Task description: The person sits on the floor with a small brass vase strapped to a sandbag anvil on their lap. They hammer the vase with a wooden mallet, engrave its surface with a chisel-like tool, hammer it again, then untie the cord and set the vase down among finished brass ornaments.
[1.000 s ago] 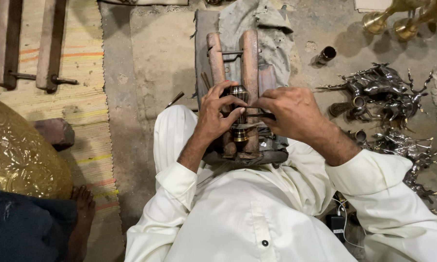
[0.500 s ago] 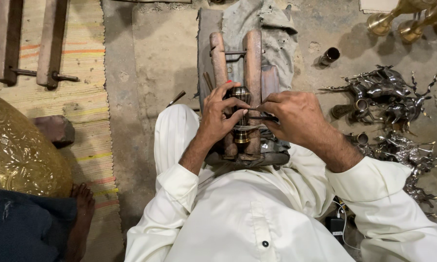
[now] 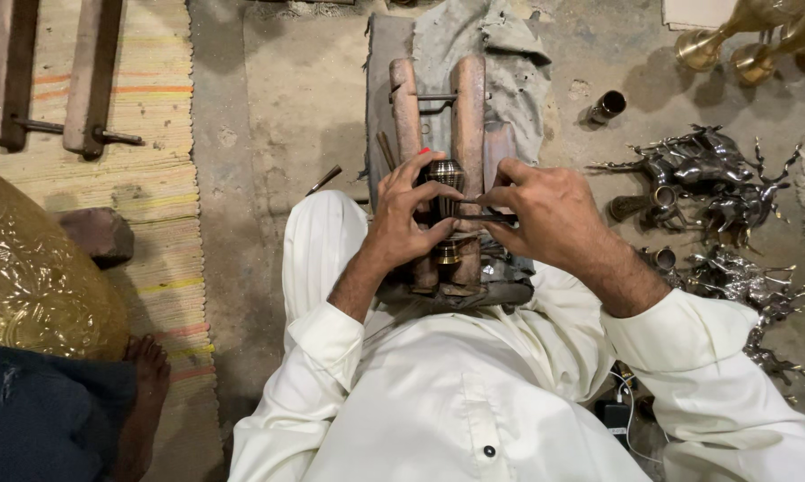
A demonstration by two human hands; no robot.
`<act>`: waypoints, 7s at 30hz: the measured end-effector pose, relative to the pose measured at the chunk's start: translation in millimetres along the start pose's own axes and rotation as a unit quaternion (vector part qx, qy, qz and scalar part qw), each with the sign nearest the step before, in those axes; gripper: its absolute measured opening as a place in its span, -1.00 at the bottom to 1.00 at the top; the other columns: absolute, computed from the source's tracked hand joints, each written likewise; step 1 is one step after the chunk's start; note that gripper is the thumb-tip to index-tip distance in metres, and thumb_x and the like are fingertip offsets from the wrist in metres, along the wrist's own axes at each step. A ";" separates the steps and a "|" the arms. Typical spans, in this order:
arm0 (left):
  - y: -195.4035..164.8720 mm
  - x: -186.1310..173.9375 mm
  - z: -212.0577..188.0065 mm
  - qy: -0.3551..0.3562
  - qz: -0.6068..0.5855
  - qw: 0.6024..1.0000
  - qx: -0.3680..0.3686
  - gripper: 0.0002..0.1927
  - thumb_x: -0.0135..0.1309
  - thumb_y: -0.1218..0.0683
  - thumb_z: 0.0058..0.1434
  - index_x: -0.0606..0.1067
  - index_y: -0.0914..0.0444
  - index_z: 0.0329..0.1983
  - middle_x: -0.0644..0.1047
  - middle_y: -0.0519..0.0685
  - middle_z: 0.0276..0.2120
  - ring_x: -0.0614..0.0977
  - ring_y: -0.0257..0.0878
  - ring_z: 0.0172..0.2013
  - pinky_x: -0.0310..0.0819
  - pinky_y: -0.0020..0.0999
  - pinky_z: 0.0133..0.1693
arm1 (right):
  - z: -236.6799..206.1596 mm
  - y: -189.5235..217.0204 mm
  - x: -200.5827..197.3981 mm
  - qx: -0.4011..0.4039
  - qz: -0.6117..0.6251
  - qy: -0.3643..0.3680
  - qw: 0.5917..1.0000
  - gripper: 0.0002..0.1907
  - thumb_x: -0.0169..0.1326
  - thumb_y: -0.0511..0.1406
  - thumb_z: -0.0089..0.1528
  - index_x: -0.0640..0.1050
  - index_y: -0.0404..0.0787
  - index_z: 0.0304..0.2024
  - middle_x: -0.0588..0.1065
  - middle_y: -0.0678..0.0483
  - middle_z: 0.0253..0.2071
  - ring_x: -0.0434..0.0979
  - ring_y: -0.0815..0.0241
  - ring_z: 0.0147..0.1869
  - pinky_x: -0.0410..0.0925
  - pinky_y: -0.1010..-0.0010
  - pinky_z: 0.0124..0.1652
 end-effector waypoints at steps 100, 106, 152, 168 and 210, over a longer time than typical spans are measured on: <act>28.1 1.7 2.0 -0.072 -0.128 0.989 0.014 -0.50 -0.03 0.20 0.31 0.45 0.18 0.34 0.51 0.04 0.29 0.46 -0.02 0.38 0.19 -0.09 0.41 | -1.2 64.2 35.9 0.090 -0.112 -0.023 0.989 -0.80 0.16 -0.41 0.01 0.62 -0.23 -0.29 0.62 0.01 -0.29 0.63 0.04 -0.43 0.45 0.24 -0.49; 33.0 5.2 -1.0 -0.070 -0.115 0.991 0.001 -0.51 -0.03 0.19 0.33 0.44 0.18 0.35 0.50 0.06 0.30 0.44 -0.02 0.38 0.13 -0.05 0.39 | 4.0 33.2 9.2 0.017 -0.057 -0.005 0.998 -0.85 0.23 -0.32 0.03 0.72 -0.04 -0.34 0.65 0.17 -0.19 0.65 0.12 -0.24 0.49 0.27 -0.29; 37.5 15.6 -2.4 -0.072 -0.112 0.991 -0.020 -0.50 -0.06 0.16 0.36 0.42 0.12 0.39 0.46 0.00 0.35 0.37 -0.07 0.44 -0.05 0.01 0.45 | 33.7 23.6 8.9 0.056 -0.071 0.046 0.995 -0.85 0.19 -0.23 0.21 0.62 -0.17 -0.39 0.58 -0.06 -0.54 0.64 -0.02 -0.44 0.48 0.12 -0.38; 35.0 12.8 -1.6 -0.080 -0.112 0.990 -0.013 -0.52 -0.05 0.18 0.37 0.44 0.14 0.37 0.48 0.00 0.33 0.41 -0.08 0.41 0.03 -0.01 0.43 | 24.3 29.5 13.1 -0.041 -0.117 0.088 0.988 -0.95 0.21 -0.31 0.04 0.64 -0.11 -0.43 0.59 0.12 -0.36 0.65 0.07 -0.31 0.48 0.22 -0.35; 18.3 11.3 -7.3 -0.134 -0.051 0.989 0.019 -0.44 0.28 0.02 0.26 0.43 0.18 0.30 0.50 -0.06 0.25 0.46 -0.10 0.35 0.09 -0.08 0.41 | -30.3 -34.0 59.0 0.262 0.280 0.059 0.922 -0.61 0.21 -0.13 0.22 0.65 -0.17 0.04 0.68 -0.08 -0.19 0.69 0.07 -0.32 0.50 0.25 -0.24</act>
Point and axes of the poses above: each hand's wrist, its own z-axis towards the middle knuckle, its own x-axis out of the palm, y = z × x, the point moved 7 cm from there along z, towards the middle knuckle
